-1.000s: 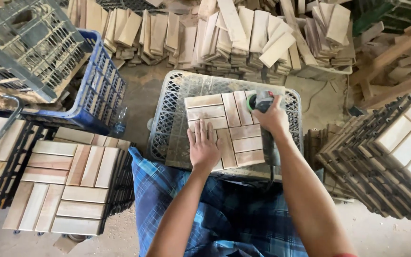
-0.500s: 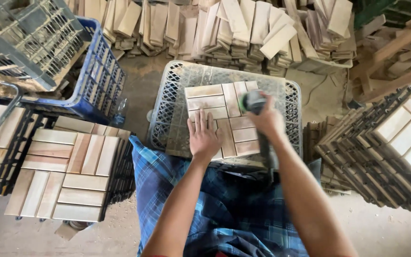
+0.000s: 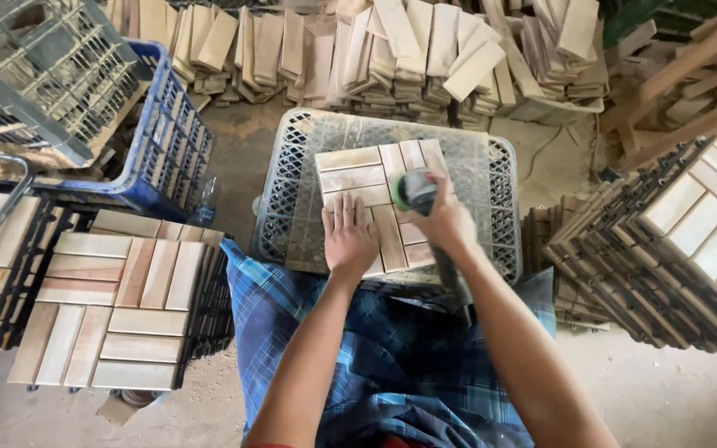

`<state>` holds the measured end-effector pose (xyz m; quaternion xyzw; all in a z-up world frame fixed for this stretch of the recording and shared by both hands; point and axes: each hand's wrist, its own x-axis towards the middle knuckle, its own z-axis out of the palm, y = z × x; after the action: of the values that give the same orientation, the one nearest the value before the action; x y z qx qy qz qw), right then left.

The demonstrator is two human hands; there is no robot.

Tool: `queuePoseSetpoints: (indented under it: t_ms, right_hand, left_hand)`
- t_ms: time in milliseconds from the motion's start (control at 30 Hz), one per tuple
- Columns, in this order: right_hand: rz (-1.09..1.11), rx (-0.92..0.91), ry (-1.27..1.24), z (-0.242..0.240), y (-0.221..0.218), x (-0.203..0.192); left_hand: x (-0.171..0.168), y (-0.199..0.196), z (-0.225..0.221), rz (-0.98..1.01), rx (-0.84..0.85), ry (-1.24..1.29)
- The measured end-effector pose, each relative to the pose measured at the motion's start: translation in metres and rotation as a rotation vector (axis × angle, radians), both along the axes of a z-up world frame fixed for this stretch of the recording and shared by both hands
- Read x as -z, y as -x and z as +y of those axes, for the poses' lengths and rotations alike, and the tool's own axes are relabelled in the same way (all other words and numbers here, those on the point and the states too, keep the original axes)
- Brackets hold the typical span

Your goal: Sanding the surface of a wooden tile panel using a handheld orbital sander in a workshop.

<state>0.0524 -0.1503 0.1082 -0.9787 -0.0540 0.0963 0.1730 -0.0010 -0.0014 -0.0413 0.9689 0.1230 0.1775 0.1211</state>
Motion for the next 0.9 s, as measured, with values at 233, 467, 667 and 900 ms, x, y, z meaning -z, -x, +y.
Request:
queuePoseSetpoints:
  t_ms: [233, 467, 667, 900]
  right_hand:
    - [-0.006, 0.176, 0.007, -0.054, -0.015, 0.017]
    - [0.063, -0.009, -0.026, -0.021, 0.018, 0.019]
    - [0.002, 0.105, 0.016, -0.051, -0.014, 0.038]
    - [0.064, -0.059, 0.024, 0.004, 0.012, 0.042]
  left_hand:
    - [-0.002, -0.008, -0.003, -0.244, -0.021, -0.031]
    - [0.008, -0.003, 0.000, -0.090, -0.036, -0.045]
    - [0.002, -0.001, -0.003, -0.048, -0.033, 0.003]
    - [0.003, 0.000, -0.001, -0.045, -0.027, -0.025]
